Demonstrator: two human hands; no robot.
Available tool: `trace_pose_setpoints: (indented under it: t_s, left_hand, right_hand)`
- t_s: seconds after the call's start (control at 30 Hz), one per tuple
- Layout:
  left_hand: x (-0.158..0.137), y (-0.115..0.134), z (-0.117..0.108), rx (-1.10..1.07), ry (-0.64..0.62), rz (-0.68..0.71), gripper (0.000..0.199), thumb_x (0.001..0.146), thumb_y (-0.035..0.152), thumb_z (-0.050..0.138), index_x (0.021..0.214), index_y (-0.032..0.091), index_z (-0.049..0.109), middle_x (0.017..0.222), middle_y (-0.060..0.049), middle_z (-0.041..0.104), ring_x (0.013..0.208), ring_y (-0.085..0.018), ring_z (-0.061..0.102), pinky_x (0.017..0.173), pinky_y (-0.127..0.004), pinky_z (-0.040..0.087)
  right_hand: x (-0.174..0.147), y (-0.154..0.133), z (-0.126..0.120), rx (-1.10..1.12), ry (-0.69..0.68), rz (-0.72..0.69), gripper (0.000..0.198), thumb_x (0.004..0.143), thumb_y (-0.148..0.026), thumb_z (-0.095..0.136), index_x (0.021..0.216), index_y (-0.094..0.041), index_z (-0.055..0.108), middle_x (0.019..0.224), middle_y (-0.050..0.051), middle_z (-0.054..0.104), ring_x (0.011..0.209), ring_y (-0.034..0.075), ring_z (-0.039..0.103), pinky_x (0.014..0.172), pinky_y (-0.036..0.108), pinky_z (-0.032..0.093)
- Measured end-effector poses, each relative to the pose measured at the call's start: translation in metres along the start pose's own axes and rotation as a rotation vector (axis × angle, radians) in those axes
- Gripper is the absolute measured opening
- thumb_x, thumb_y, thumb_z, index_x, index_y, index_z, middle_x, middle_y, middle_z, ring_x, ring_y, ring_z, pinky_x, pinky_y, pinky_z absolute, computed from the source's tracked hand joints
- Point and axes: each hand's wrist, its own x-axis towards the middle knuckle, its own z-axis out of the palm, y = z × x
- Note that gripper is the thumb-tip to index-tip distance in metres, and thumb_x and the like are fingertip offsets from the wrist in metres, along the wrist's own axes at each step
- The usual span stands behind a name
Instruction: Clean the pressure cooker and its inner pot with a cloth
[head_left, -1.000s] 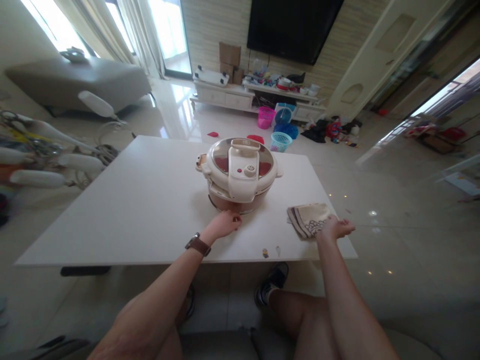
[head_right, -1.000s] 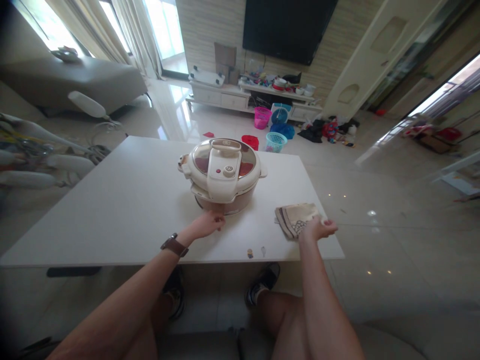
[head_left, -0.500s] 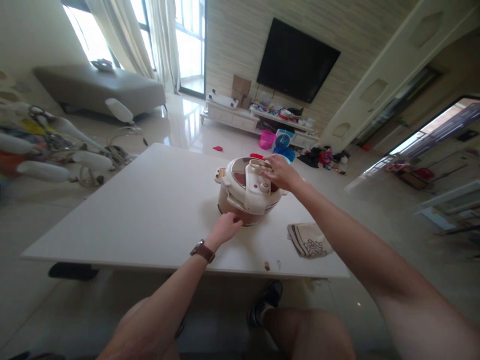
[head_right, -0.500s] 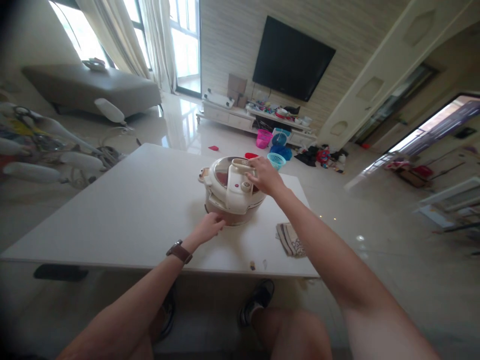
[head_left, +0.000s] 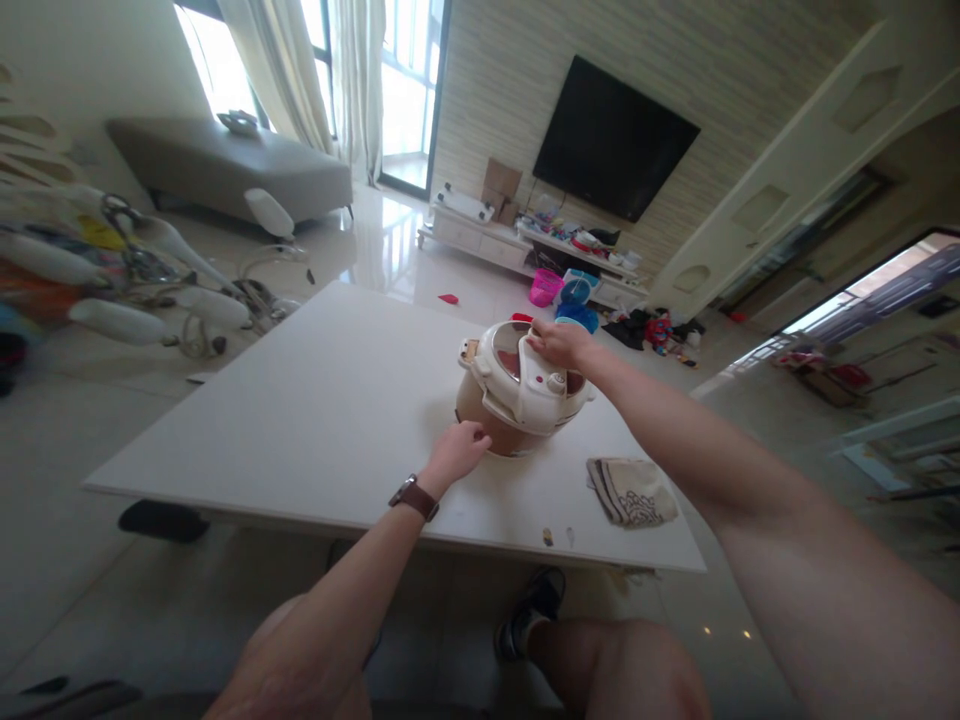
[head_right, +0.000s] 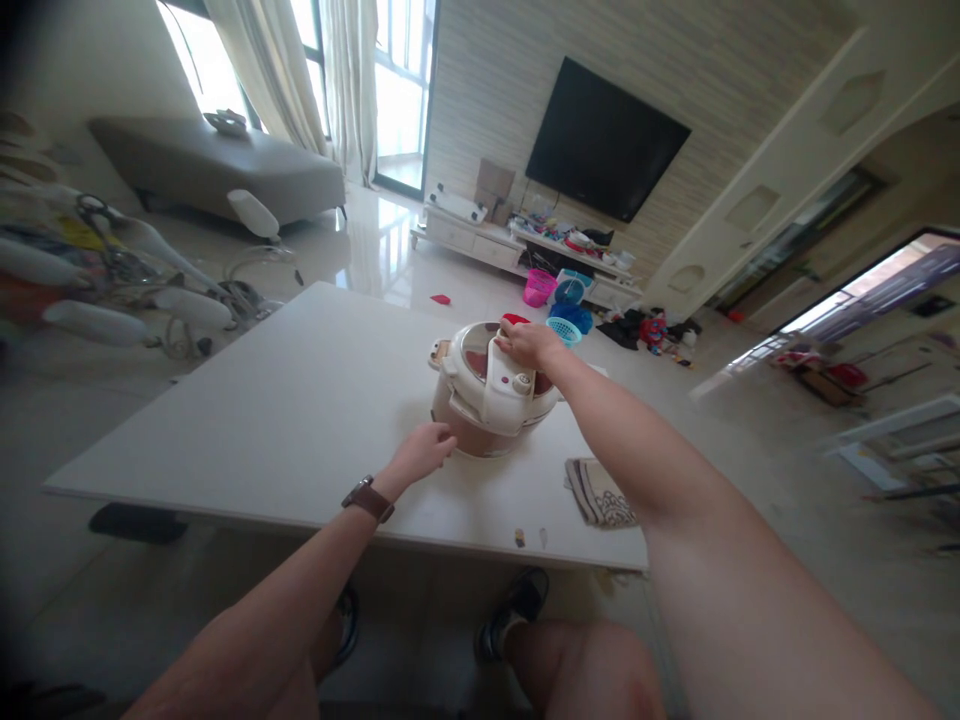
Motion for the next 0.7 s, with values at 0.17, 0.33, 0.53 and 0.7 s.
trace_pose_setpoints:
  t_s: [0.17,0.33,0.53,0.7]
  left_hand:
    - [0.001,-0.003,-0.004,-0.039,0.043,-0.048,0.024,0.091,0.028,0.052,0.081,0.019,0.072,0.087,-0.009,0.077,0.075,-0.018,0.071,0.067,-0.028,0.047]
    - [0.001,-0.006,-0.007,-0.079,0.072,-0.083,0.026,0.093,0.029,0.050,0.084,0.018,0.072,0.086,-0.008,0.076,0.075,-0.019,0.071,0.067,-0.027,0.048]
    - [0.000,-0.006,-0.008,-0.129,0.069,-0.078,0.026,0.093,0.029,0.051,0.086,0.018,0.073,0.090,-0.010,0.078,0.081,-0.021,0.073,0.071,-0.029,0.051]
    - [0.010,-0.014,-0.005,-0.143,0.093,-0.079,0.029,0.096,0.032,0.047,0.103,0.019,0.072,0.101,-0.011,0.079,0.094,-0.025,0.073,0.078,-0.033,0.054]
  right_hand:
    - [-0.002,-0.015,-0.004,0.033,-0.014,0.110,0.057,0.107,-0.057,0.032,0.139,-0.017,0.056,0.125,0.020,0.075,0.113,0.036,0.072,0.086,0.039,0.050]
    - [-0.002,-0.033,-0.009,0.076,-0.012,0.297,0.060,0.106,-0.056,0.031,0.138,-0.013,0.058,0.127,0.026,0.072,0.118,0.039,0.070,0.093,0.045,0.051]
    - [-0.003,-0.045,-0.015,0.126,-0.011,0.382,0.060,0.105,-0.056,0.035,0.136,-0.011,0.061,0.131,0.028,0.070,0.122,0.038,0.069,0.100,0.047,0.050]
    - [0.009,-0.064,-0.018,0.142,-0.012,0.453,0.060,0.104,-0.049,0.037,0.131,-0.005,0.068,0.131,0.031,0.070,0.122,0.037,0.070,0.100,0.047,0.053]
